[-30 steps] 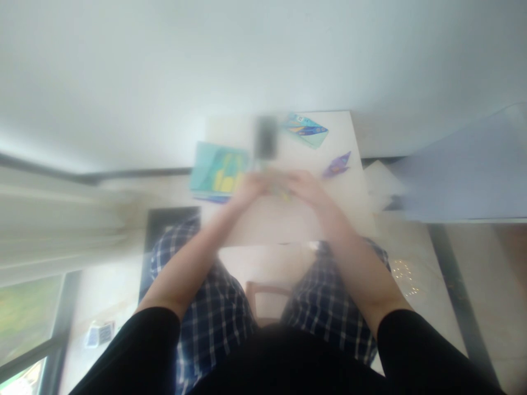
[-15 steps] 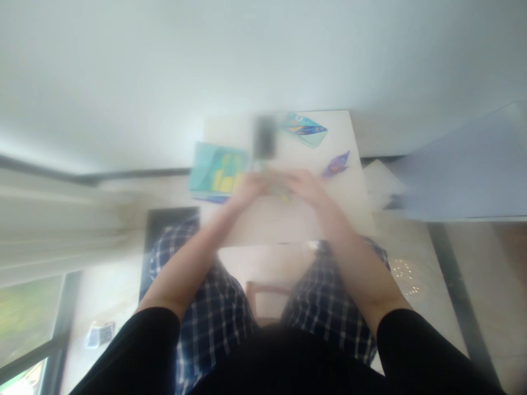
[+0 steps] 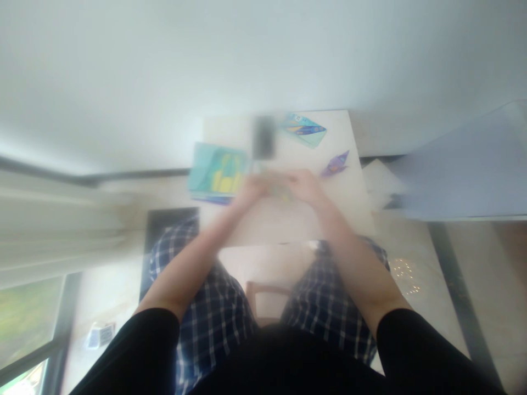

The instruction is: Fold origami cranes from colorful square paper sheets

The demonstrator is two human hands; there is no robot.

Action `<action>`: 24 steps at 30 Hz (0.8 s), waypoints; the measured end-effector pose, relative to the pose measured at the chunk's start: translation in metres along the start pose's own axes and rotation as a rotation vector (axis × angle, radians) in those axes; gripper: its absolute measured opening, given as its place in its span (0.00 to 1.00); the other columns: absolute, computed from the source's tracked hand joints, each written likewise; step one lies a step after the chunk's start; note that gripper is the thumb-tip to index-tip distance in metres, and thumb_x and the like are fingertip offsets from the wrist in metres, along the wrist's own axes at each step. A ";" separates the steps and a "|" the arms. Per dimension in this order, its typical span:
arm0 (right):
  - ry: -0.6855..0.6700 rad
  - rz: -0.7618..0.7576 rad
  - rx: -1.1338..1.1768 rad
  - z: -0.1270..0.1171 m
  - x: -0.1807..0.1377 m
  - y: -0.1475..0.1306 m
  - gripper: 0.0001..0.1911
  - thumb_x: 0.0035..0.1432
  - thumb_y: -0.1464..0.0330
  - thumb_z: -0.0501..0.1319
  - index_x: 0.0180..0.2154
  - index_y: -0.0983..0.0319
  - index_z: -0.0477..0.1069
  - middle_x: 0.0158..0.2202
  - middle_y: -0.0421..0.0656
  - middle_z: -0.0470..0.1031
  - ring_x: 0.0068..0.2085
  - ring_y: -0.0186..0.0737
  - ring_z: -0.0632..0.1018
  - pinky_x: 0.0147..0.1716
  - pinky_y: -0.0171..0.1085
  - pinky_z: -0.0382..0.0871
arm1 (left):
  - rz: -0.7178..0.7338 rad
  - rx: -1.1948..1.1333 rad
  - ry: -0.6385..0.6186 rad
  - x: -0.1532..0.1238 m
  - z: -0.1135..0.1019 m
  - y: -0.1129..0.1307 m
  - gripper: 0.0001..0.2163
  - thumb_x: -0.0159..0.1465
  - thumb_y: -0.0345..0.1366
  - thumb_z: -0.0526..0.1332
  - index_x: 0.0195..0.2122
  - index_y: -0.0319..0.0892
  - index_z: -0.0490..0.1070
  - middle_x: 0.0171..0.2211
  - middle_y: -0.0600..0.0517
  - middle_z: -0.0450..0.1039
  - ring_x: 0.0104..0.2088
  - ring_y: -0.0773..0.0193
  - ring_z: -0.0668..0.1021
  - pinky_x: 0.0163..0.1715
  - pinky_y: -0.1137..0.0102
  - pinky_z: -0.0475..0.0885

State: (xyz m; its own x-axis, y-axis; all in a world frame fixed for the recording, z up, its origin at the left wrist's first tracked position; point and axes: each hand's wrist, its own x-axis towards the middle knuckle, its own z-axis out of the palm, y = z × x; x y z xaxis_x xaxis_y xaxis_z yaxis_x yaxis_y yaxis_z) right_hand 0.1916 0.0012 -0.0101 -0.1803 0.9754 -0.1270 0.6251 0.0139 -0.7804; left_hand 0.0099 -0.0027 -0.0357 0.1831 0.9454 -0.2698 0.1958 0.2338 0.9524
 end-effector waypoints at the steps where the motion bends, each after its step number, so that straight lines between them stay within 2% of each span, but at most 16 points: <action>1: 0.021 0.005 -0.002 0.001 0.000 0.001 0.18 0.54 0.57 0.63 0.28 0.66 0.79 0.26 0.44 0.80 0.34 0.42 0.76 0.34 0.34 0.64 | 0.004 0.004 0.010 0.000 0.002 0.000 0.13 0.55 0.44 0.67 0.35 0.39 0.78 0.37 0.46 0.81 0.41 0.56 0.81 0.38 0.69 0.76; 7: 0.061 0.029 -0.030 0.005 0.001 0.000 0.20 0.54 0.55 0.62 0.26 0.66 0.78 0.24 0.43 0.78 0.32 0.40 0.76 0.32 0.34 0.62 | -0.015 0.060 0.146 -0.005 0.007 0.010 0.14 0.57 0.47 0.66 0.31 0.40 0.77 0.33 0.47 0.81 0.41 0.56 0.81 0.39 0.69 0.75; 12: 0.051 0.038 0.094 0.008 -0.002 -0.006 0.21 0.53 0.53 0.63 0.28 0.66 0.79 0.27 0.43 0.79 0.33 0.41 0.77 0.36 0.36 0.66 | -0.033 0.062 0.275 -0.011 0.006 0.014 0.18 0.55 0.52 0.66 0.25 0.39 0.75 0.27 0.48 0.79 0.36 0.57 0.81 0.33 0.72 0.73; 14: 0.002 0.032 0.197 0.008 -0.004 -0.006 0.22 0.53 0.52 0.62 0.30 0.65 0.79 0.28 0.43 0.80 0.33 0.41 0.77 0.36 0.37 0.67 | -0.052 0.086 0.309 -0.008 0.004 0.011 0.21 0.56 0.54 0.64 0.22 0.39 0.73 0.24 0.48 0.77 0.32 0.59 0.80 0.28 0.73 0.71; 18: -0.161 0.027 0.321 0.007 -0.005 -0.003 0.24 0.51 0.48 0.63 0.31 0.65 0.79 0.29 0.44 0.80 0.33 0.42 0.78 0.37 0.39 0.71 | -0.075 0.124 0.344 -0.003 0.003 0.007 0.22 0.55 0.56 0.63 0.22 0.39 0.74 0.20 0.49 0.75 0.29 0.60 0.79 0.22 0.74 0.67; 21: -0.163 -0.016 0.307 0.007 -0.004 0.000 0.23 0.52 0.49 0.63 0.29 0.64 0.79 0.30 0.44 0.81 0.36 0.45 0.79 0.41 0.40 0.72 | -0.053 0.100 0.340 -0.004 0.003 0.007 0.21 0.55 0.55 0.64 0.23 0.39 0.75 0.23 0.49 0.76 0.31 0.60 0.79 0.24 0.74 0.67; 24: -0.139 -0.045 0.292 0.009 -0.004 -0.001 0.21 0.54 0.51 0.63 0.32 0.63 0.80 0.34 0.44 0.82 0.40 0.46 0.80 0.45 0.41 0.72 | -0.040 0.093 0.341 -0.006 0.004 0.007 0.21 0.56 0.55 0.63 0.24 0.39 0.75 0.24 0.49 0.77 0.31 0.61 0.79 0.24 0.75 0.67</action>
State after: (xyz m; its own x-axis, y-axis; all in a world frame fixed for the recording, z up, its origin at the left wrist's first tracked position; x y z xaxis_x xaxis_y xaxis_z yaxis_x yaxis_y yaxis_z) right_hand 0.1849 -0.0046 -0.0144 -0.3174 0.9355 -0.1555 0.3733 -0.0275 -0.9273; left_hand 0.0141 -0.0079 -0.0284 -0.1558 0.9610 -0.2286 0.2860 0.2654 0.9207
